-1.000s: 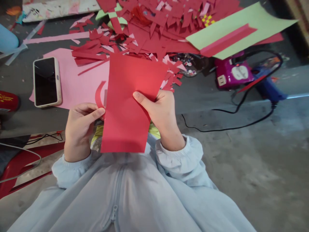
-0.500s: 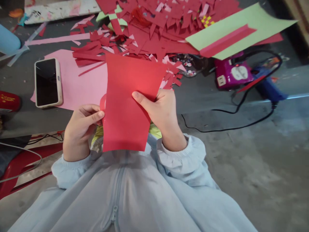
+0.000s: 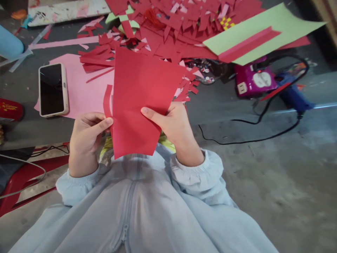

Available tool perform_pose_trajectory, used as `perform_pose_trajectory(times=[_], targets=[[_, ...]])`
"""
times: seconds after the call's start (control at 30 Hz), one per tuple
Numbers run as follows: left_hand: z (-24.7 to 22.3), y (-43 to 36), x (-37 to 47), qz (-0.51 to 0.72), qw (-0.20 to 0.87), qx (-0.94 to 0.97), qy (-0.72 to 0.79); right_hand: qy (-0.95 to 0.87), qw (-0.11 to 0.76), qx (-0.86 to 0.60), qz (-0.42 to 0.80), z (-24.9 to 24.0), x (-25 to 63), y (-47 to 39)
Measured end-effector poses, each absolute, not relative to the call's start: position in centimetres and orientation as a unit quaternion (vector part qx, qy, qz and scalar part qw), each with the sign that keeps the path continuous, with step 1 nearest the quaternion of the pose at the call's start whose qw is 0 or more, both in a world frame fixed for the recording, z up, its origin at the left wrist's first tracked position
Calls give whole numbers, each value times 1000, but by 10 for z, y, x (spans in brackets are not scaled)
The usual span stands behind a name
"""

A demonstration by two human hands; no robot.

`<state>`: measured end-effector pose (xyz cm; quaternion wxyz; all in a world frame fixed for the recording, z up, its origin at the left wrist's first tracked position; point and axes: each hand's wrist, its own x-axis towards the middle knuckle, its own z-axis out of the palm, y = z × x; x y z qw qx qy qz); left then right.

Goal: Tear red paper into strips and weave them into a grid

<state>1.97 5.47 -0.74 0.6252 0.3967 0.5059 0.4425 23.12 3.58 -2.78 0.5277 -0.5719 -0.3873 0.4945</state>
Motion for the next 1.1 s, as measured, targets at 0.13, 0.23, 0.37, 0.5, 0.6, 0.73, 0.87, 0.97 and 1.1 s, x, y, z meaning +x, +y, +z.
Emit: perform_pose_trajectory(times=[0.13, 0.23, 0.37, 0.5, 0.6, 0.73, 0.87, 0.97, 1.1], targets=[[-6, 55, 23, 469, 611, 390, 505, -414, 536, -567, 469, -29, 232, 36], [-6, 55, 24, 475, 616, 385, 497, -428, 547, -554, 458, -31, 233, 36], [-4, 55, 21, 441, 663, 366, 482, -435, 552, -566, 431, -32, 233, 37], [-3, 55, 17, 394, 710, 359, 459, -455, 550, -575, 400, -31, 235, 38], [-4, 56, 16, 383, 718, 365, 452, -471, 534, -592, 378, -27, 236, 38], [-5, 58, 16, 384, 707, 375, 461, -480, 514, -615, 357, -22, 237, 39], [-4, 57, 18, 402, 674, 393, 480, -477, 519, -617, 349, -22, 236, 40], [-3, 54, 20, 431, 636, 404, 497, -470, 527, -614, 353, -25, 234, 41], [-4, 52, 21, 462, 577, 422, 526, -475, 533, -605, 353, -31, 234, 41]])
